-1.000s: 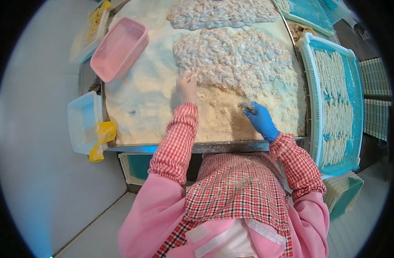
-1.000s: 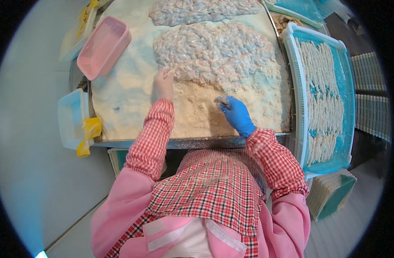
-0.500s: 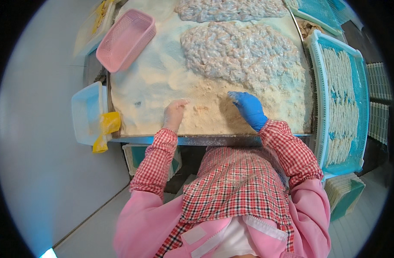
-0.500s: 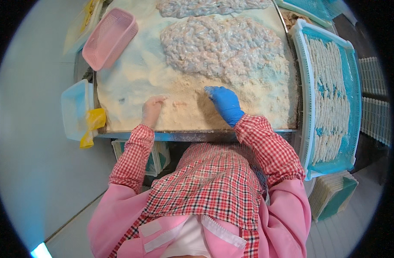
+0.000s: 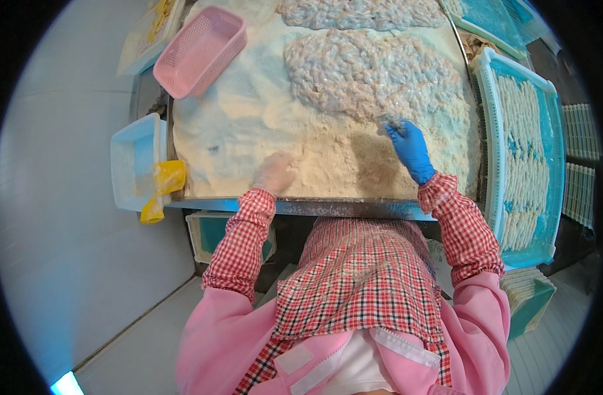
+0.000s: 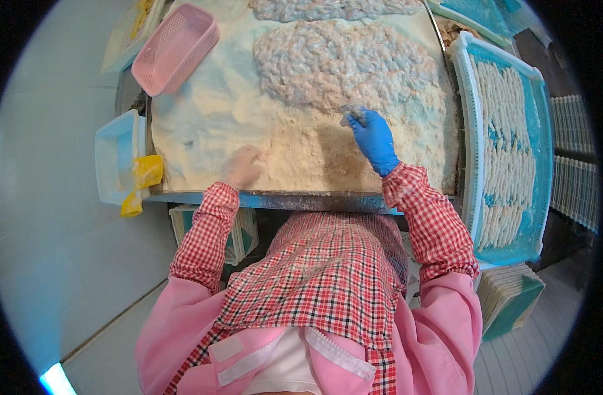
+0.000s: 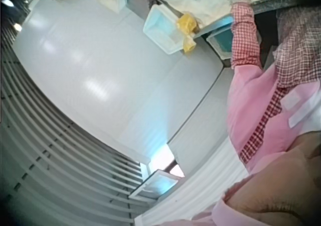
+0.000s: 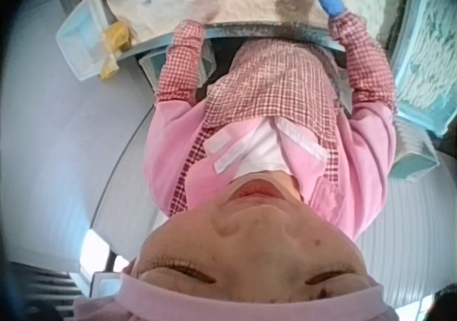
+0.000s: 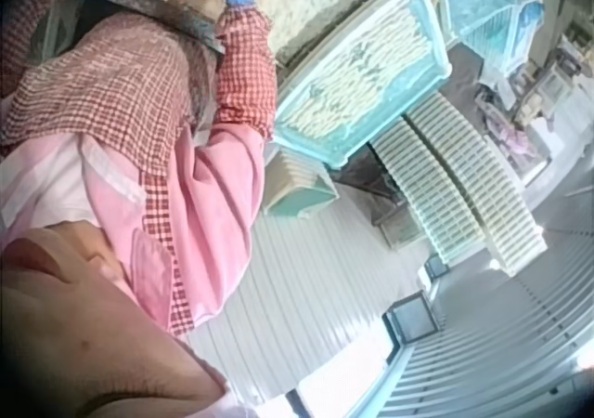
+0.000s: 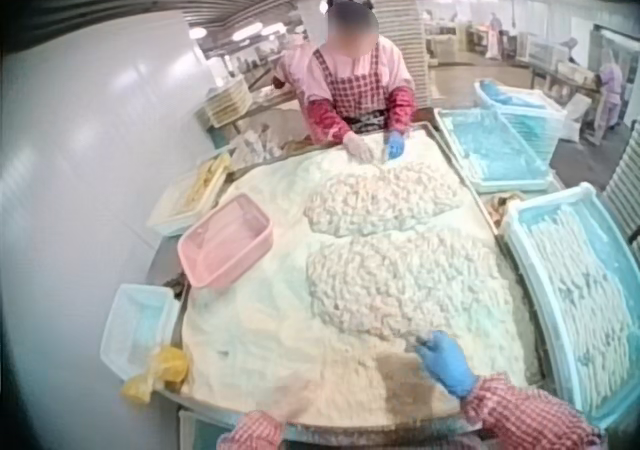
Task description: The person stands at a large metal table and repeatedly takes small portions of a dough mixture, rolls them into thin strips by hand, and places them into a blue plastic tray. The process is continuous and repetitive, filling the tray with the formed strips.
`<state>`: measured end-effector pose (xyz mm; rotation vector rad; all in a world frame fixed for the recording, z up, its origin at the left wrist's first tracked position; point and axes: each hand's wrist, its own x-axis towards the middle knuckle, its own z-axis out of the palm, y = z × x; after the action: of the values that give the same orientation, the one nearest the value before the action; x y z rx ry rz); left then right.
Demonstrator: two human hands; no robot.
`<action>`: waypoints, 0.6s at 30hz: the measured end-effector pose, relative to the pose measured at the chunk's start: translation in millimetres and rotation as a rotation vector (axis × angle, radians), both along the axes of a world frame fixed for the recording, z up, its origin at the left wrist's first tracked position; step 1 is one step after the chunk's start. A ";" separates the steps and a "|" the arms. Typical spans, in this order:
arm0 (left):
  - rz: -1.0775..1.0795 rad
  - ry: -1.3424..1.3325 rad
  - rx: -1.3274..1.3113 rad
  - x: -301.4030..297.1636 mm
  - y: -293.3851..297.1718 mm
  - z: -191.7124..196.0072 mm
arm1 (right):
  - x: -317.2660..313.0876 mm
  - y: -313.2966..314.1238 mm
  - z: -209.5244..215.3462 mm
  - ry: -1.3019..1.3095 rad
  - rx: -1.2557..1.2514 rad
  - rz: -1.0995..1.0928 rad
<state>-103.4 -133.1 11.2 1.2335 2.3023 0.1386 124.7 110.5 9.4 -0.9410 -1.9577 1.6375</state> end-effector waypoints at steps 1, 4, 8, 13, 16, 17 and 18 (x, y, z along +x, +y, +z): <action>0.009 0.099 0.018 -6.0 0.1 -2.4 | 2.4 1.3 2.7 0.049 -0.176 -0.069; 0.015 0.329 0.058 -11.7 5.7 -11.7 | 7.7 1.6 8.8 0.213 -0.745 -0.193; 0.091 0.260 0.041 8.8 27.8 -32.1 | 22.9 1.8 -7.8 0.399 -1.485 -0.209; -0.103 -0.174 0.311 14.8 17.7 -11.3 | 44.6 -10.2 -5.3 0.297 -1.133 -0.160; -0.091 -0.152 0.378 11.3 1.3 -15.0 | 50.0 -22.1 -5.4 0.316 -1.102 -0.160; 0.054 -0.149 0.271 11.8 2.6 -13.3 | 49.8 -27.0 -8.7 0.280 -1.063 -0.150; 0.199 -0.146 0.164 13.1 3.8 -12.3 | 47.8 -32.2 -10.8 0.244 -1.023 -0.141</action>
<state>-90.2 -129.3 -1.1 1.0300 2.3177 0.4806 172.5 78.4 -1.5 -1.0786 -0.7897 2.5361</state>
